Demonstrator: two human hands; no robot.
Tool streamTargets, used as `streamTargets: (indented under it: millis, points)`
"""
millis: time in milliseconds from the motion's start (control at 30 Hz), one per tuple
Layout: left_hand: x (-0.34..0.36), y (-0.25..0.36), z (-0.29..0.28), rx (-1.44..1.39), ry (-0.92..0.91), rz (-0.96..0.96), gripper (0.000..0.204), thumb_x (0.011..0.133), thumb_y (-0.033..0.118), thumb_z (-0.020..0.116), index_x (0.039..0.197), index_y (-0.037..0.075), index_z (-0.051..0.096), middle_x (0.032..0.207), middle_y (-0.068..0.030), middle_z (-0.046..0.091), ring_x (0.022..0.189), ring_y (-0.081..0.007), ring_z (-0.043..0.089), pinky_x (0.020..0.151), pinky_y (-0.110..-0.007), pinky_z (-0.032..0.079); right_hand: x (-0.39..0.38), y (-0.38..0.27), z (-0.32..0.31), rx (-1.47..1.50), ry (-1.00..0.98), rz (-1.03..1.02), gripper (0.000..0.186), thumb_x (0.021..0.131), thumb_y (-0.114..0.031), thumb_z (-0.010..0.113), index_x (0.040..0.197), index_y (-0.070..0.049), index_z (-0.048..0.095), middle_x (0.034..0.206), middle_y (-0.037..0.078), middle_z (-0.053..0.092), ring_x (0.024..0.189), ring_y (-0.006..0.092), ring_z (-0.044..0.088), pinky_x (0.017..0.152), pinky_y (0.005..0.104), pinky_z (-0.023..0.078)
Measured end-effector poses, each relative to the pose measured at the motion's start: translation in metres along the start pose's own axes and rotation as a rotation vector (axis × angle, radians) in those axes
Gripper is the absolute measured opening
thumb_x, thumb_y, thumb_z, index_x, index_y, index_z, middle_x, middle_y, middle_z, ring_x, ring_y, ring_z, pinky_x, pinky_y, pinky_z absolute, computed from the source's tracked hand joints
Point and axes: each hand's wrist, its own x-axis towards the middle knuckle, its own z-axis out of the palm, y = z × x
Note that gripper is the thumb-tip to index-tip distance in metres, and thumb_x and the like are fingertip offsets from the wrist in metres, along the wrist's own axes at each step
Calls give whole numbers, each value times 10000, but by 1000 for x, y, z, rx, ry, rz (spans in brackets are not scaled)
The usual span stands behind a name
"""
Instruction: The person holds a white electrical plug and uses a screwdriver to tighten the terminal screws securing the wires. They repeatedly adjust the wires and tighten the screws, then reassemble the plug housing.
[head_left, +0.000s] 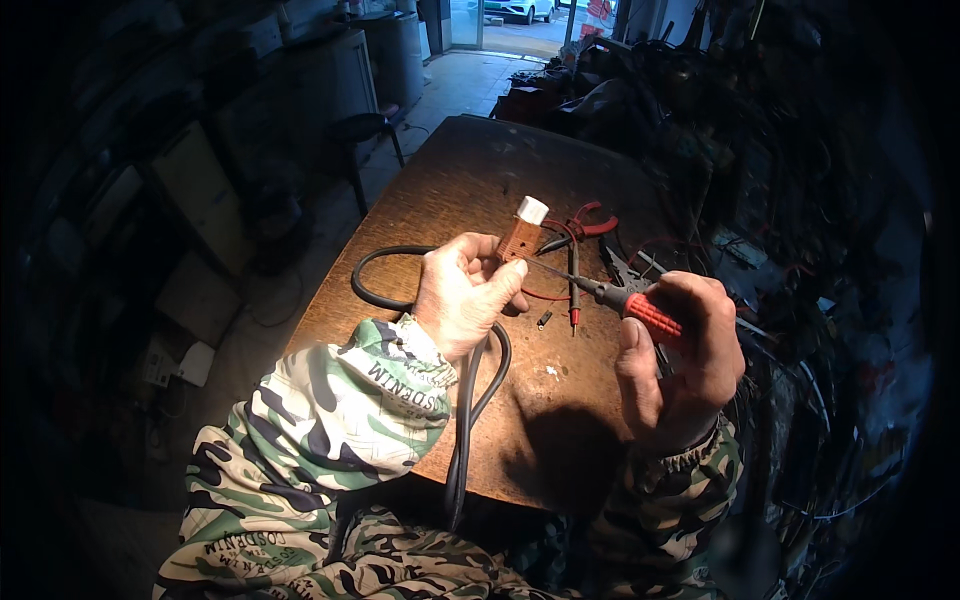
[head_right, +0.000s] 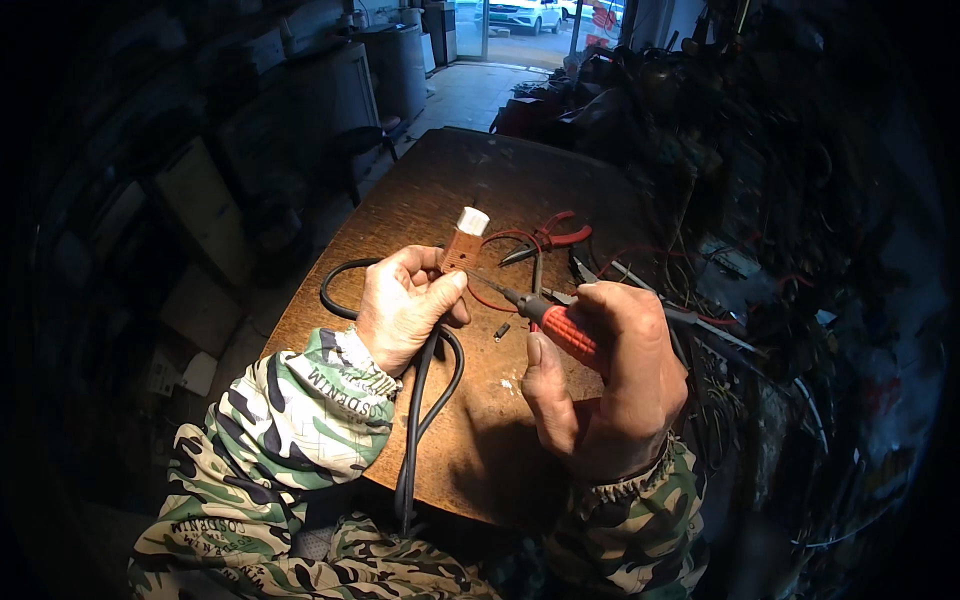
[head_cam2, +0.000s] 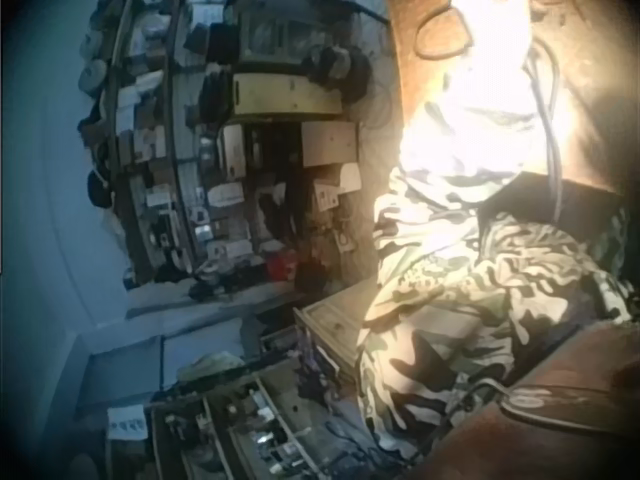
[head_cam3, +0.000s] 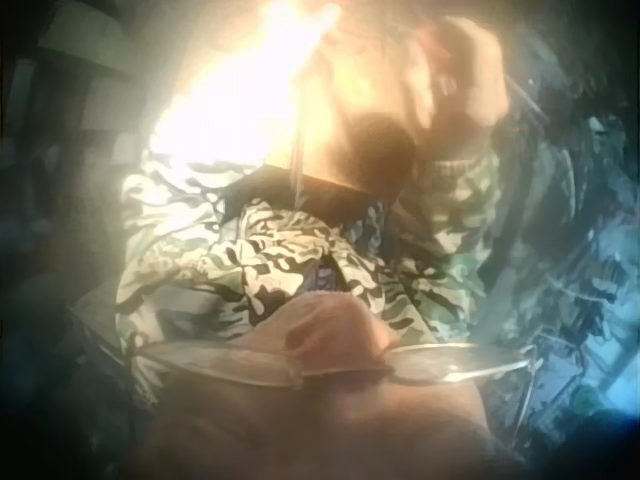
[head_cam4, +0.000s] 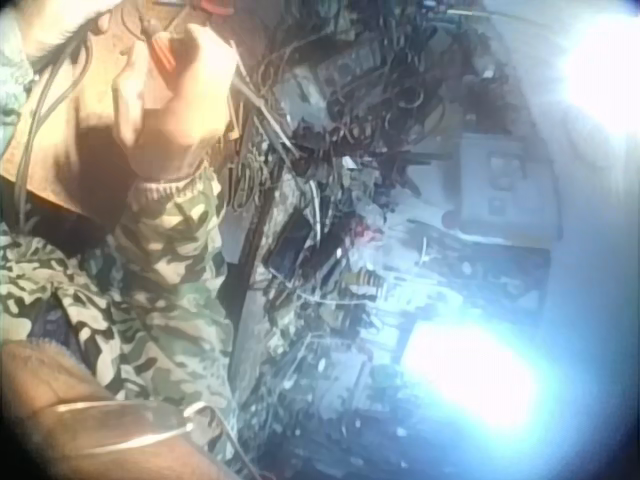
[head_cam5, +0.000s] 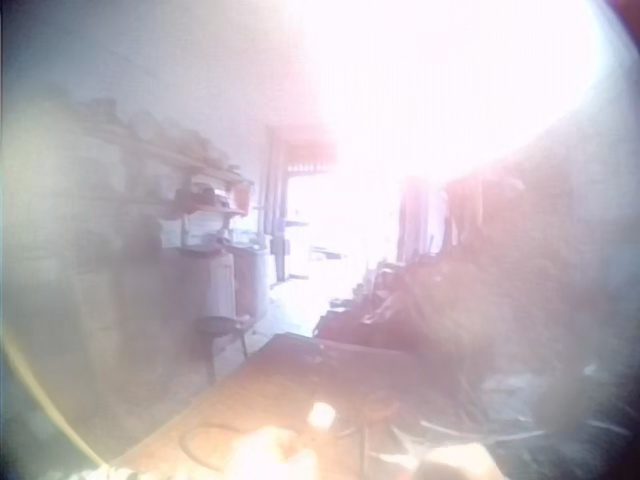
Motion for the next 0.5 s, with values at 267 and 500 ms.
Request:
streamTargets:
  millis: [267,500]
  points:
    - [8,5,-9,46,130,168,312,908,32,697,1138,-94,528,935,-139,673,739,-157,704,647,-282,624,-9,14,7,658,-108,701,143,949,-50,613,1063,13,555,826,27,592,665,83,565,582,228,484]
    - [8,1,-11,-39,-2,170,280,986,155,633,1187,-40,627,990,-115,715,804,-199,736,669,-268,608,-31,78,14,1061,-36,1034,175,931,-137,618,1040,-12,561,819,81,603,590,145,577,492,297,504]
